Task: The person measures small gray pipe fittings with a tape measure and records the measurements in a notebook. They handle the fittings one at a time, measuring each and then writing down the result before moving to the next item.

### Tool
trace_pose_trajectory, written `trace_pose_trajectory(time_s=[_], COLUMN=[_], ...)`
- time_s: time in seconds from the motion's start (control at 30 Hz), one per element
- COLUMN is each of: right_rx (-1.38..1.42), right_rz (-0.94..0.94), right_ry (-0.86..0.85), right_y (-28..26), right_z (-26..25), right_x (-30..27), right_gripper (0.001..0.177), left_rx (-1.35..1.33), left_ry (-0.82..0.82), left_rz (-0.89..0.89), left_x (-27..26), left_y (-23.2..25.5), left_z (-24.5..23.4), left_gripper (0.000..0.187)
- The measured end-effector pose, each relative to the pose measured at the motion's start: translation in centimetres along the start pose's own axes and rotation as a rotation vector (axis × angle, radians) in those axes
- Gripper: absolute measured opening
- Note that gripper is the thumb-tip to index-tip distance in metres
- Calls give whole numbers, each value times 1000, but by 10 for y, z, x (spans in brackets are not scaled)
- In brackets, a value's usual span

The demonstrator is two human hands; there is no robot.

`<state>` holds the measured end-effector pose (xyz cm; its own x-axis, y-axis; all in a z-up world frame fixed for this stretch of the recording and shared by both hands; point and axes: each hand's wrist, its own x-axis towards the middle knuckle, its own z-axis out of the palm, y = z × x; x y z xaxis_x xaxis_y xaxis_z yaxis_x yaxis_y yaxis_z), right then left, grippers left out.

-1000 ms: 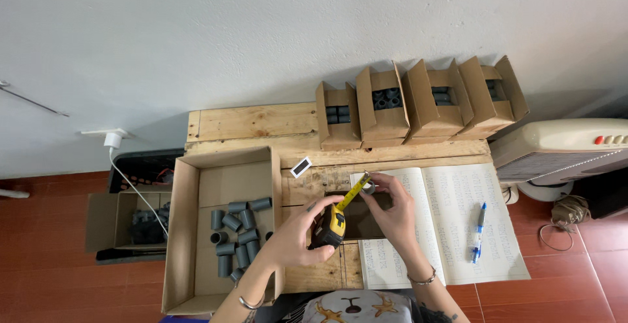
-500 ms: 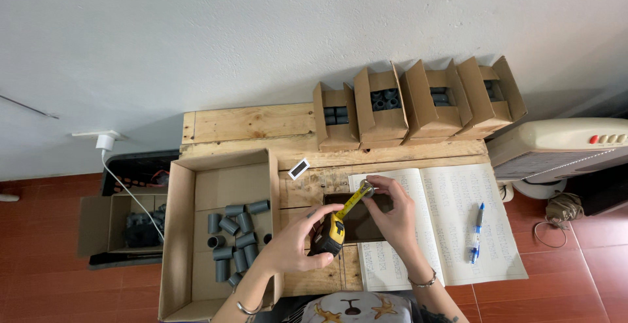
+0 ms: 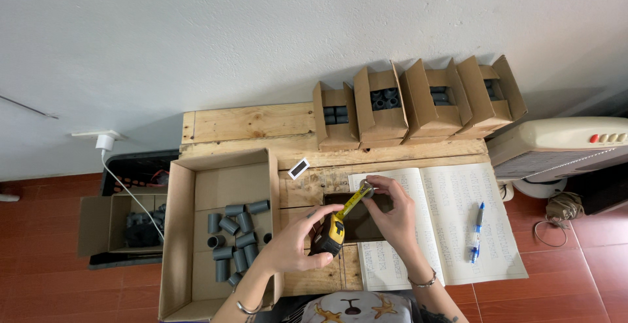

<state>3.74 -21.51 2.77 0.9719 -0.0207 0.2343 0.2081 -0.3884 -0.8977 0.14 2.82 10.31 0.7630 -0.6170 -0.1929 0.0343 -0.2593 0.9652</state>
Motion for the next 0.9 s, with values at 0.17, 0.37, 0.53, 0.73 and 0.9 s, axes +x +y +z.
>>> trace_pose_trajectory(time_s=[0.17,0.37,0.53,0.73,0.9], right_rx=[-4,-13,-62,449,555], right_rz=[-16,3,54,327,407], right_ry=[0,-1,-18,-115,-129], right_y=[-1,-3,2,19,18], right_z=[0,-1,-2,3,2], right_x=[0,1,1,0,0], right_gripper=[36,35,33,39,40], left_rx=[-11,-6,4,-6,20], left_ry=[-7,-12,25,48,41], left_rz=[0,1,62,63,-8], left_x=[0,0,0,0,1], left_y=[1,0,-4,1,0], left_z=[0,1,6,9,9], left_gripper=[87,87,86,89,91])
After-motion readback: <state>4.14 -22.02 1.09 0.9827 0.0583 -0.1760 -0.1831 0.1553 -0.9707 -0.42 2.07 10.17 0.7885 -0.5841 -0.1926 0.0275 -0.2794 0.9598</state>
